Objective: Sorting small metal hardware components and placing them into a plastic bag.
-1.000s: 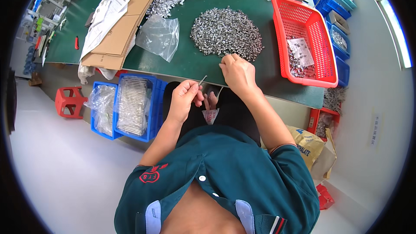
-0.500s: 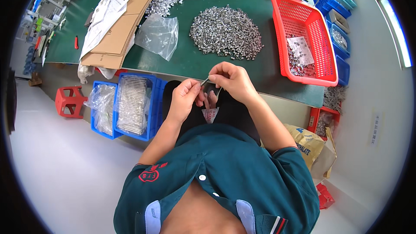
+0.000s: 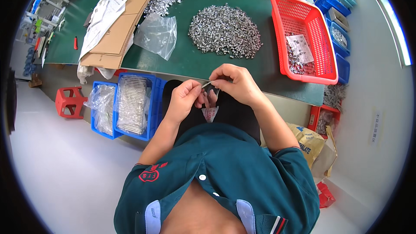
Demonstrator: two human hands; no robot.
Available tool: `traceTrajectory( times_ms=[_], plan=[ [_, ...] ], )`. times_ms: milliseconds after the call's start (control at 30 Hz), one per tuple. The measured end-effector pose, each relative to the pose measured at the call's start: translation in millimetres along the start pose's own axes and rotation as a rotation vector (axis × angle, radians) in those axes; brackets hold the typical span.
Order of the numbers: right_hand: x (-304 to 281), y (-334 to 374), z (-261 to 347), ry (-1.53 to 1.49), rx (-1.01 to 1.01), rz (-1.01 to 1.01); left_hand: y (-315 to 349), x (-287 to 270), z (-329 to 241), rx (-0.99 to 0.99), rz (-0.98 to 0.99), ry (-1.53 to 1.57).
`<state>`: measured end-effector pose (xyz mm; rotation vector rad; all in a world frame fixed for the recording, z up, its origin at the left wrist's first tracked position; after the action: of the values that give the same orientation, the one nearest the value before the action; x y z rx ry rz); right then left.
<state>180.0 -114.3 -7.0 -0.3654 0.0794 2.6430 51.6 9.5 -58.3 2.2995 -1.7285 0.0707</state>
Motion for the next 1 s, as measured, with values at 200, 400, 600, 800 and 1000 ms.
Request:
traceTrajectory(
  times_ms=[200,400,600,800,1000],
  plan=[
    [4,4,-1,-0.078,0.106,-0.019,1,3,-3,0.014,-0.001,0.007],
    [4,4,-4,-0.224,0.152,-0.036,2,4,-6,0.028,-0.023,-0.032],
    [2,6,15,0.201,-0.041,-0.079,8,9,-19,0.119,-0.091,-0.182],
    [6,9,31,0.31,-0.18,-0.157,15,16,-30,0.25,-0.141,-0.278],
    [15,12,12,-0.103,0.102,-0.11,13,19,-28,0.219,-0.11,-0.174]
  ],
)
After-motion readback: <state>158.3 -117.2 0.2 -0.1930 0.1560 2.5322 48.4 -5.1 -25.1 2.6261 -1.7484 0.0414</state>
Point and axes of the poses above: each hand's wrist, its own y-axis away from the middle knuckle, its own x-axis out of the palm, z = x × y, the point moved 4 cm from there along -y, towards the middle knuckle, and after that the axes turned 5 degrees about z, right-handed, at the moved point
